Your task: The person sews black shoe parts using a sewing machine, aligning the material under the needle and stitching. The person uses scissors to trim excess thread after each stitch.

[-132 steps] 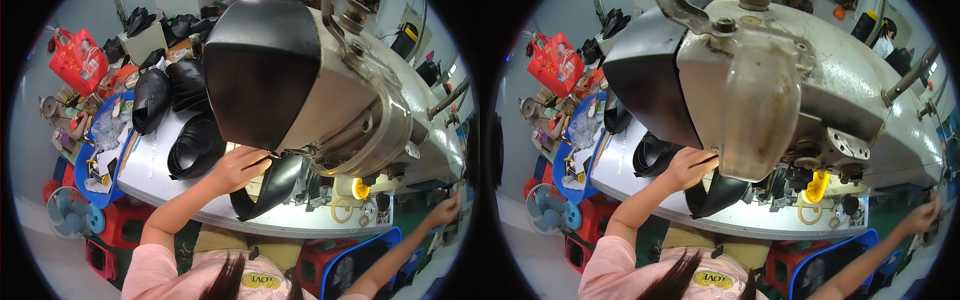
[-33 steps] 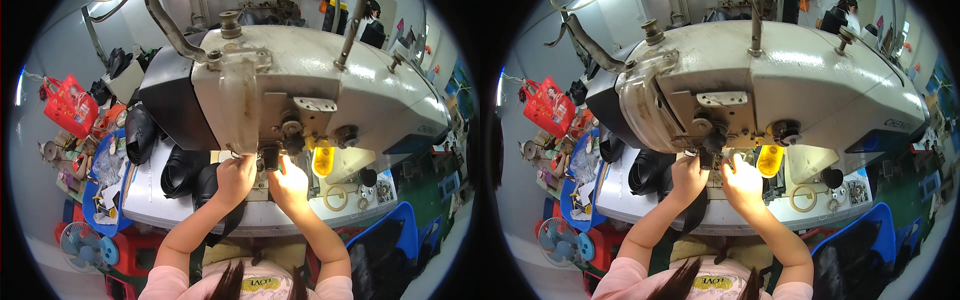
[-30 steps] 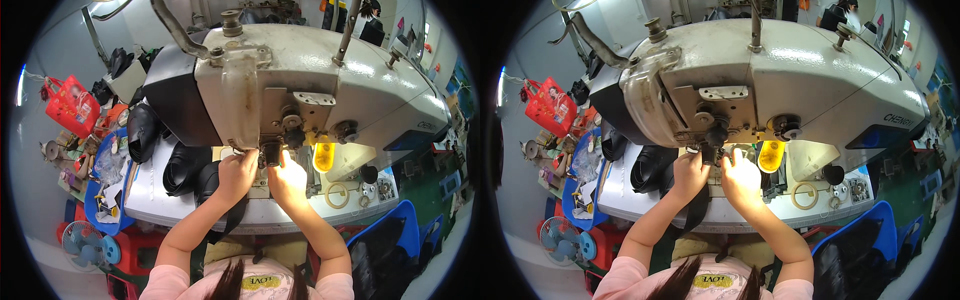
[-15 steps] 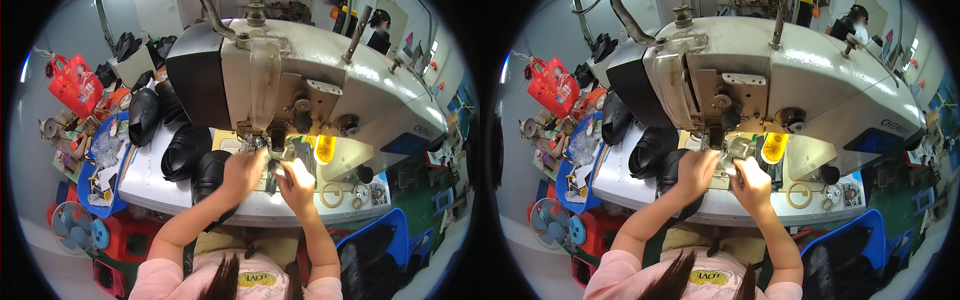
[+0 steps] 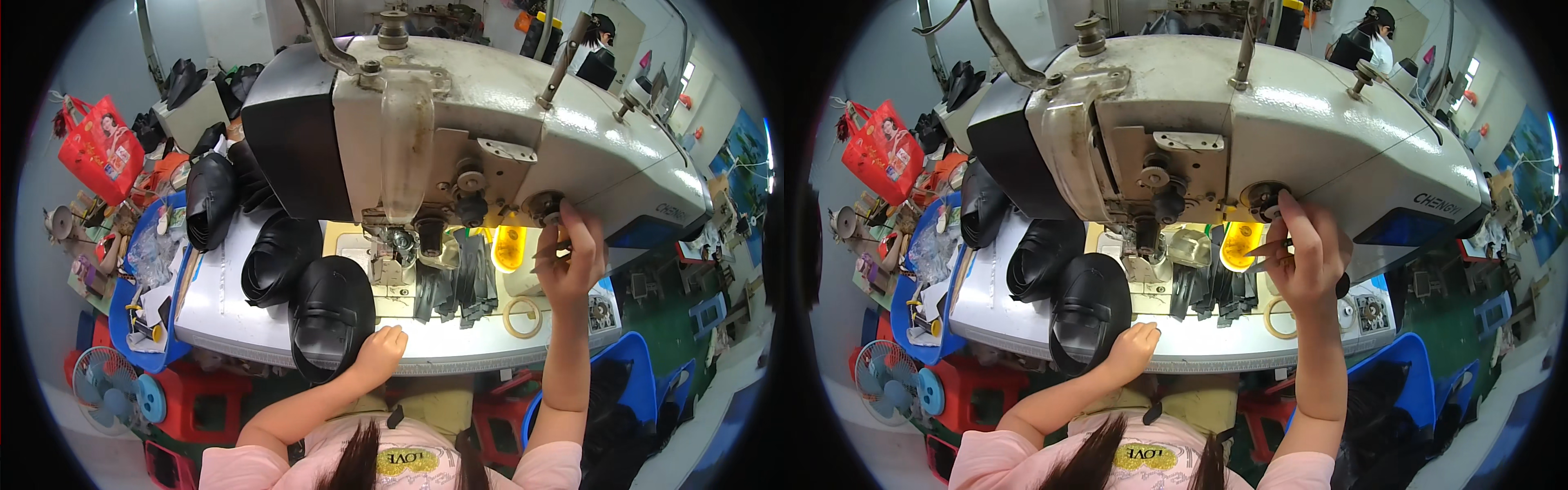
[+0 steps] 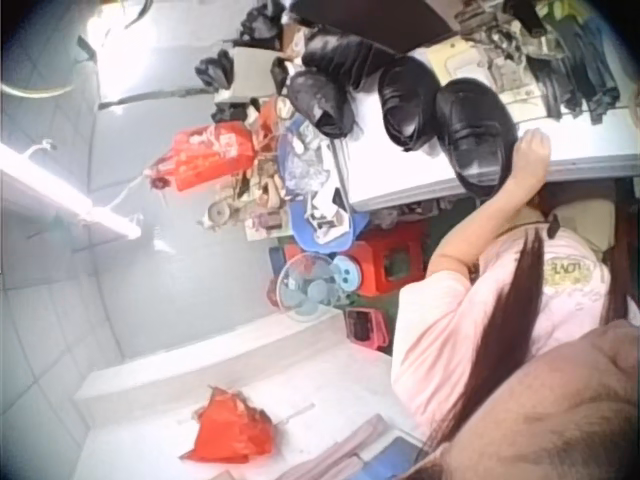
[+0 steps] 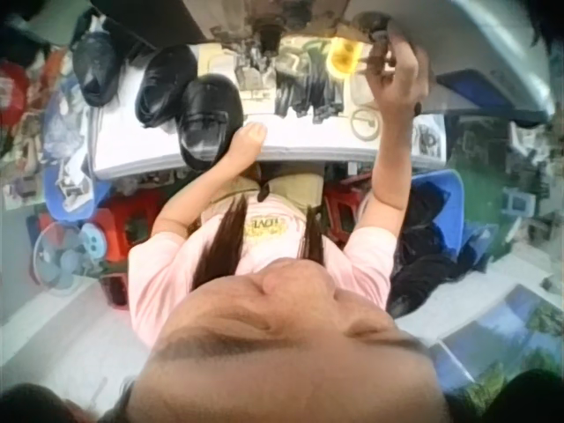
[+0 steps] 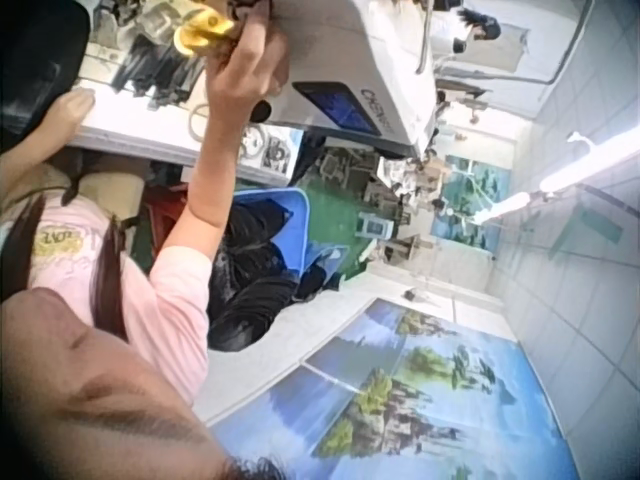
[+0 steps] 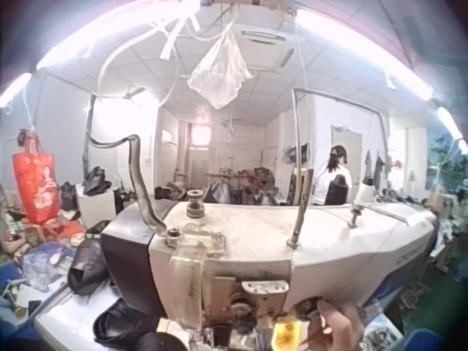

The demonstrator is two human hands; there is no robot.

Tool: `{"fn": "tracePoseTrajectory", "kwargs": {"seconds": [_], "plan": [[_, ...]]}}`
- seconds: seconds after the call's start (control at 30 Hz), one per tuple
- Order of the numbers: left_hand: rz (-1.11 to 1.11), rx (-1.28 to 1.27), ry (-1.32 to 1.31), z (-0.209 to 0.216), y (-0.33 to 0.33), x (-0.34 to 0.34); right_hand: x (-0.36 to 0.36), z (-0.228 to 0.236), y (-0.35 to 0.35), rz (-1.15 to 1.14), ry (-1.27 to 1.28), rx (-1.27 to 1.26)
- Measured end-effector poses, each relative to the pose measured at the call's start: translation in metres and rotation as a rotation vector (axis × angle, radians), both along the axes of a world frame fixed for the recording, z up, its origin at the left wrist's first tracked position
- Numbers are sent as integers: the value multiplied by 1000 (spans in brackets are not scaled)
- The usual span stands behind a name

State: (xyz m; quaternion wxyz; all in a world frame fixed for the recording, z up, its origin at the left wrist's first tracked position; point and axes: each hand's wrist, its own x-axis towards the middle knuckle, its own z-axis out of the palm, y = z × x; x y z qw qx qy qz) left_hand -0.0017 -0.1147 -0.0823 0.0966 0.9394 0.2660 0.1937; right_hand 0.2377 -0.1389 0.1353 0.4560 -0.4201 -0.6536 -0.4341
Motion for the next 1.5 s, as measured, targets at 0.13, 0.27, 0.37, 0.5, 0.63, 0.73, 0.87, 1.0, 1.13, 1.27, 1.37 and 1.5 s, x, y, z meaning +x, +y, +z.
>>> {"fn": "tracePoseTrajectory", "kwargs": {"seconds": [0.13, 0.27, 0.37, 0.5, 0.63, 0.73, 0.87, 1.0, 1.13, 1.27, 1.37, 1.5], "plan": [[-101, 67, -4, 0, 8, -2, 3, 0, -4, -40, 13, -76], [-109, 71, -43, 4, 10, 5, 8, -9, -10, -136, -27, -69], [-33, 46, -35, 9, 8, 2, -5, -9, -11, -12, -32, 22], [-20, 70, -145, 15, 7, 7, -2, -1, -15, 104, 22, 7], [90, 53, -327, 23, 5, 7, -4, 10, -26, -29, 66, 48], [175, -311, -570, 41, -8, 4, -6, 20, -33, -124, 60, 64], [87, -587, -779, 55, -12, 1, -21, 24, -35, 97, -22, -33], [171, -731, -896, 82, -16, -4, -47, -17, -36, 343, -37, -384], [117, -790, -983, 90, -17, -10, -102, -109, -57, 410, -32, -756], [8, -627, -919, 79, -16, -13, -118, -133, -62, 567, 481, -762], [33, -525, -896, 74, -15, -16, -120, -127, -60, 566, 680, -742], [26, -576, -865, 86, -19, -6, -119, -137, -61, 665, 961, -830]]}}
